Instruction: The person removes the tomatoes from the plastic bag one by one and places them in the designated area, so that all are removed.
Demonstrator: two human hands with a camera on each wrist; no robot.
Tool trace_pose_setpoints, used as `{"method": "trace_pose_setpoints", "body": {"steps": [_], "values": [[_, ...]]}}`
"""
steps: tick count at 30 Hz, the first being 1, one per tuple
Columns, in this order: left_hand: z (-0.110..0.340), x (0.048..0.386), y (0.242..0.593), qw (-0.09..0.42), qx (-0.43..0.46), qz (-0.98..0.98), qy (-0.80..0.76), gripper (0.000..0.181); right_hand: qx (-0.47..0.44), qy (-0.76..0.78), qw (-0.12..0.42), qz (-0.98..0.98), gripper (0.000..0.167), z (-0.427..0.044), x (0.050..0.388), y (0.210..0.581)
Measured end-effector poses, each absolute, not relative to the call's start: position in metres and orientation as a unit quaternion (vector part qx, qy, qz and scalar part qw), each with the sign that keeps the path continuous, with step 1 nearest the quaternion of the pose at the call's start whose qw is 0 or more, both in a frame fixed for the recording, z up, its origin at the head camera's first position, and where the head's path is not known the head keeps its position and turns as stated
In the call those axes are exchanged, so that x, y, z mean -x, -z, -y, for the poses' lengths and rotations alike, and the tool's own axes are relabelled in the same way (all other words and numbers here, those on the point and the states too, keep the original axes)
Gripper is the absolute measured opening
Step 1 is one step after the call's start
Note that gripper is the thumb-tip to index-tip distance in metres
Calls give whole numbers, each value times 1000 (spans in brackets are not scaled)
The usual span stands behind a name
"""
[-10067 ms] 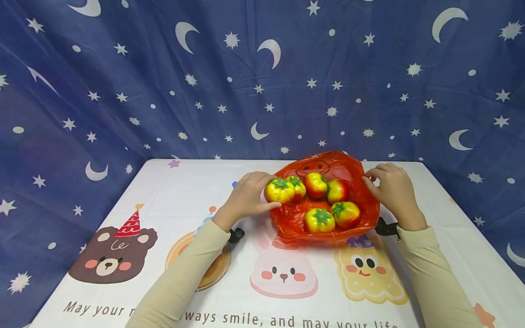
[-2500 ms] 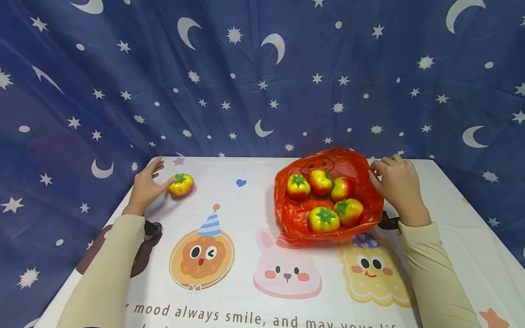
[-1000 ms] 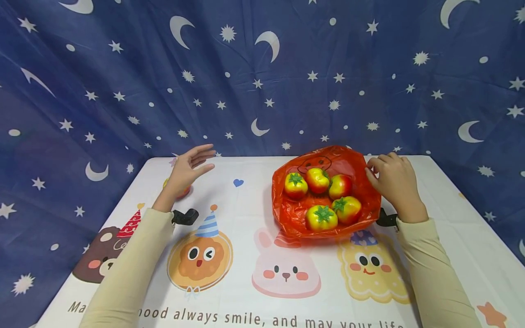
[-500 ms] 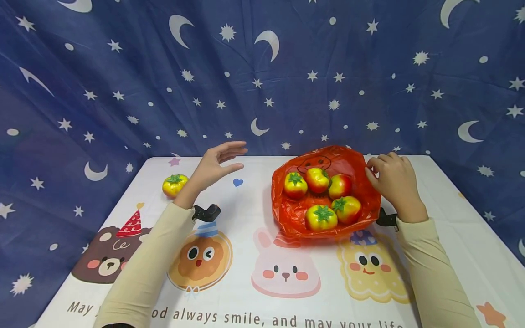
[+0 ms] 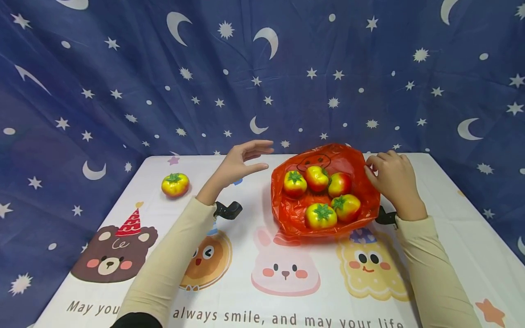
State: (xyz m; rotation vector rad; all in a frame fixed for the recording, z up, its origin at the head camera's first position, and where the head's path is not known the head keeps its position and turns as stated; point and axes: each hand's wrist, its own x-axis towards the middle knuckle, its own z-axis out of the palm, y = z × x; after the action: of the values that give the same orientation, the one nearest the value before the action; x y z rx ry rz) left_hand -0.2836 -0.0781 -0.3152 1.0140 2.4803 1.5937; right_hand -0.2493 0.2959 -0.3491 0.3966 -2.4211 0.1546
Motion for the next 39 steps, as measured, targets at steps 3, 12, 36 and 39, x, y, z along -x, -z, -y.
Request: {"method": "trace_pose_setpoints", "body": {"steps": [3, 12, 36, 39], "values": [[67, 285, 318, 25, -338, -786, -517, 52, -154, -60, 338, 926, 9, -297, 250, 350], [39, 289, 325, 125, -391, -744, -527, 48, -154, -67, 336, 927, 8, -297, 250, 350], [-18, 304, 347, 287, -446, -677, -511, 53, -148, -66, 328, 930, 9, -296, 249, 349], [-23, 305, 351, 294, -439, -676, -514, 53, -149, -66, 329, 930, 9, -296, 249, 349]]}}
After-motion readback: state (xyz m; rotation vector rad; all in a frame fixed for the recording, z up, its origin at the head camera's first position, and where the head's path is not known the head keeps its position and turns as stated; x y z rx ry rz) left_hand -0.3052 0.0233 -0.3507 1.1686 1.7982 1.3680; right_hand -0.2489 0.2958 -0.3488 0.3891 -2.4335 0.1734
